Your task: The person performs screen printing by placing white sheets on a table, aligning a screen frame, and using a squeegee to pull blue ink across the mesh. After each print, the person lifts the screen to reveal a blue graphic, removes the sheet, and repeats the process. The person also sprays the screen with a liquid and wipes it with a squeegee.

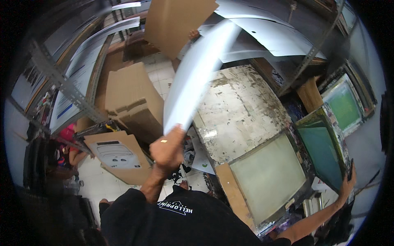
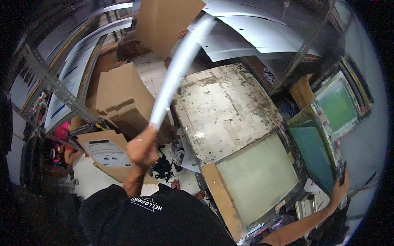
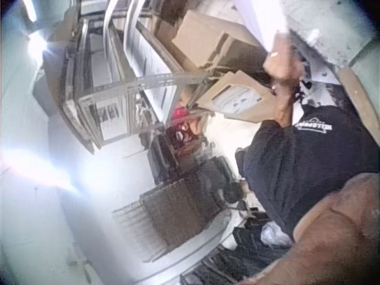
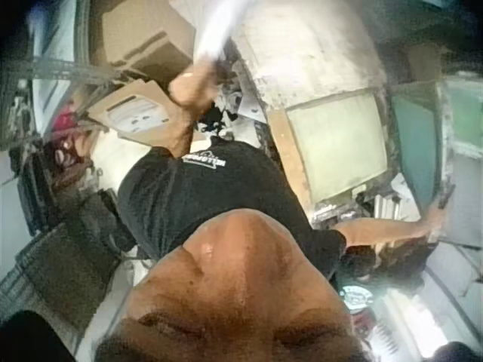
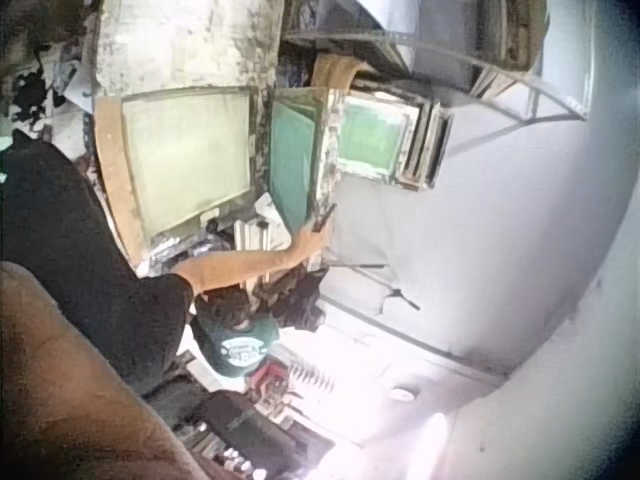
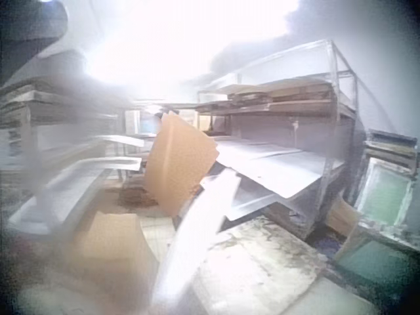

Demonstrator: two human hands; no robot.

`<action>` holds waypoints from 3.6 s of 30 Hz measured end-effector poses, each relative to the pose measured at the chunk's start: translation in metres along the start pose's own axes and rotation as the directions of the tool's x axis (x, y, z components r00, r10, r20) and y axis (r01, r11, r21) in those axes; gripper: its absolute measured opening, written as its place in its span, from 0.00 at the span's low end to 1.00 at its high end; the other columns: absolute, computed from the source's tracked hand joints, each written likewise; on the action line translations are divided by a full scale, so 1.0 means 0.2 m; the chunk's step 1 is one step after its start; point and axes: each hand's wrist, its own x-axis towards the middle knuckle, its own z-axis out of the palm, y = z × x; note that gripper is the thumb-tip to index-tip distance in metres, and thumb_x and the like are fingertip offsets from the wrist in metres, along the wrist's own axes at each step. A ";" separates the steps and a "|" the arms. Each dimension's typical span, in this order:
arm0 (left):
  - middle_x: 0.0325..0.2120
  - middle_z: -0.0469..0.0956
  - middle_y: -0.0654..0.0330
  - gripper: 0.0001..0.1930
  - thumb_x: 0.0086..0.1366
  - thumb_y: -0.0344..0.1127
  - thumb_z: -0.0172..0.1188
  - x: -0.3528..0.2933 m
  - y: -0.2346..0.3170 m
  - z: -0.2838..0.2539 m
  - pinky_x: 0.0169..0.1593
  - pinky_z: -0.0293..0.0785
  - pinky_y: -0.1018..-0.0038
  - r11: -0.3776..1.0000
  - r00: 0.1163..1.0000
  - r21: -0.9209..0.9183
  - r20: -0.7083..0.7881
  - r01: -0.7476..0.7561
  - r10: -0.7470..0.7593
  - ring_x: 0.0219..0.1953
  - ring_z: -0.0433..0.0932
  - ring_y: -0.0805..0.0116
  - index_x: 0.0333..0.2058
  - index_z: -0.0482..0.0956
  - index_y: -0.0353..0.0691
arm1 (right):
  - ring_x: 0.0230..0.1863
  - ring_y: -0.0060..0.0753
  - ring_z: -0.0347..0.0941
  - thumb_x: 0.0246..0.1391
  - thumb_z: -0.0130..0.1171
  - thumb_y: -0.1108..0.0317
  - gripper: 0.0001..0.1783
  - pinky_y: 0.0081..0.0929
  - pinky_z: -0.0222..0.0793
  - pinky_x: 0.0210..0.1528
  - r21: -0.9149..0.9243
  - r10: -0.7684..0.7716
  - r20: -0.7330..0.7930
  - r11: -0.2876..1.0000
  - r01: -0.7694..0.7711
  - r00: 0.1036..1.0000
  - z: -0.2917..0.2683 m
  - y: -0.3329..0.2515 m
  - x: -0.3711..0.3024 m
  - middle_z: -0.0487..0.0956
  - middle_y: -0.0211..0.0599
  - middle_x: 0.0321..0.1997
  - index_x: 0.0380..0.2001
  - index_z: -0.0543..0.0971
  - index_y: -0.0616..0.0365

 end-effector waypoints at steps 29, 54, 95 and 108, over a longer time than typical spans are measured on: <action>0.64 0.64 0.39 0.52 0.46 0.61 0.74 -0.80 0.94 1.44 0.67 0.59 0.48 0.888 0.307 -0.335 0.921 0.315 0.239 0.67 0.62 0.41 0.66 0.64 0.44 | 0.54 0.51 0.75 0.52 0.61 0.75 0.29 0.37 0.68 0.57 0.006 0.046 -0.192 0.999 -0.046 0.980 -0.03 -0.16 0.09 0.79 0.48 0.55 0.60 0.75 0.50; 0.75 0.38 0.53 0.66 0.41 0.78 0.66 -0.63 1.21 2.37 0.64 0.37 0.24 0.998 0.030 -0.050 0.998 -0.038 0.051 0.74 0.34 0.35 0.73 0.47 0.53 | 0.51 0.47 0.77 0.51 0.55 0.80 0.31 0.37 0.69 0.59 0.074 0.069 -0.208 0.996 -0.055 0.976 -0.05 -0.18 0.15 0.79 0.47 0.54 0.60 0.77 0.47; 0.49 0.76 0.50 0.50 0.41 0.31 0.80 -1.19 0.54 1.29 0.50 0.76 0.68 0.296 0.590 -0.535 0.796 0.791 -0.138 0.47 0.77 0.64 0.63 0.63 0.25 | 0.60 0.57 0.66 0.43 0.68 0.69 0.41 0.47 0.60 0.61 0.206 0.249 0.336 0.922 -0.329 0.908 0.72 -0.73 -0.76 0.73 0.50 0.59 0.63 0.69 0.59; 0.48 0.75 0.44 0.41 0.49 0.55 0.72 -1.28 0.50 1.29 0.55 0.64 0.54 0.645 0.715 -0.524 0.697 0.557 -0.051 0.50 0.72 0.44 0.54 0.71 0.31 | 0.71 0.55 0.57 0.55 0.64 0.62 0.40 0.56 0.58 0.68 -0.250 0.335 0.415 0.936 -0.247 0.846 2.02 0.40 0.17 0.62 0.45 0.72 0.70 0.61 0.47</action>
